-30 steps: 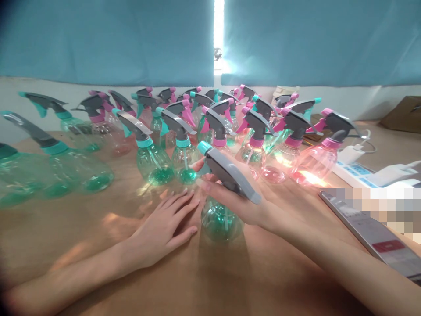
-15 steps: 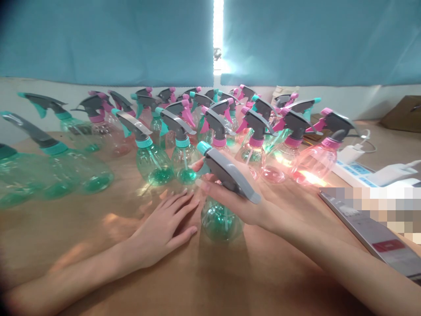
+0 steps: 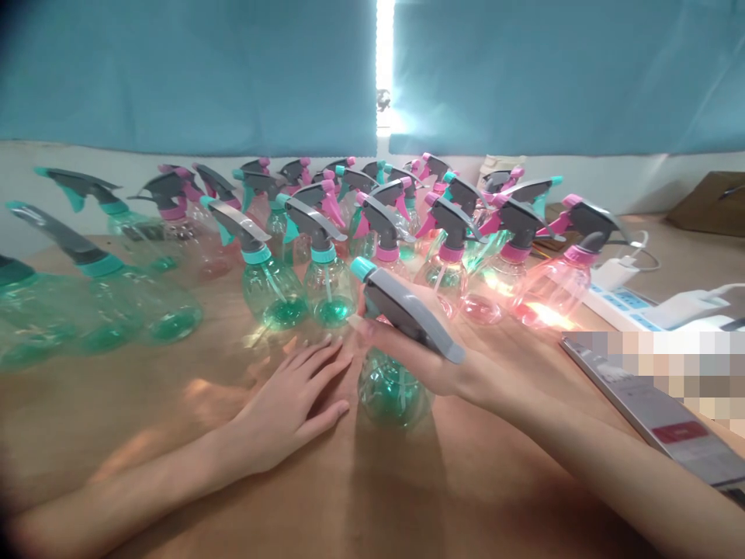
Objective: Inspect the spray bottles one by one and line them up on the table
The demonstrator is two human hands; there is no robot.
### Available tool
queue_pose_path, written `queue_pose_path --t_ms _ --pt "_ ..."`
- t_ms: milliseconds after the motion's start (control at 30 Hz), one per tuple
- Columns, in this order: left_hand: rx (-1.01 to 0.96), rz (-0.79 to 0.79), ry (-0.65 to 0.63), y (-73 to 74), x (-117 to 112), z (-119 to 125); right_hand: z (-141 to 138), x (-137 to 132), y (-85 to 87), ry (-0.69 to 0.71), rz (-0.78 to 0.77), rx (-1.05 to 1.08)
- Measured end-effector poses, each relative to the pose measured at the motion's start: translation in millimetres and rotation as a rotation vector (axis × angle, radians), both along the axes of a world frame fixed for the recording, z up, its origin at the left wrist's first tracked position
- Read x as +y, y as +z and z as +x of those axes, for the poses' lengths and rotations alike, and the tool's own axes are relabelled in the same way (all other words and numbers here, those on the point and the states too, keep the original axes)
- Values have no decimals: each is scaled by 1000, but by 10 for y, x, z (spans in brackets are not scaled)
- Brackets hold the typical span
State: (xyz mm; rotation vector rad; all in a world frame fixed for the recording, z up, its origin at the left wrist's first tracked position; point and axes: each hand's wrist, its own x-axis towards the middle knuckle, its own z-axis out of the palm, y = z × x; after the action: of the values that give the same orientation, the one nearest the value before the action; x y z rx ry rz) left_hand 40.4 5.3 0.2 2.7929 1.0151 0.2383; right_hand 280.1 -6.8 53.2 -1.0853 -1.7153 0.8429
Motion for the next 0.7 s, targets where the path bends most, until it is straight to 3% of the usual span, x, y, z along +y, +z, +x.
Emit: queue_pose_path --t_ms 200,300,500,700 --pt "-11 -9 11 -8 -1 4 -82 -21 115 37 46 -29" --pt "-12 -7 9 -13 2 5 -99 -53 136 6 42 -46" --pt "16 -3 13 10 3 18 -162 -87 217 83 -17 -9" --pt "7 -14 16 48 -1 21 -225 -68 195 36 3 52"
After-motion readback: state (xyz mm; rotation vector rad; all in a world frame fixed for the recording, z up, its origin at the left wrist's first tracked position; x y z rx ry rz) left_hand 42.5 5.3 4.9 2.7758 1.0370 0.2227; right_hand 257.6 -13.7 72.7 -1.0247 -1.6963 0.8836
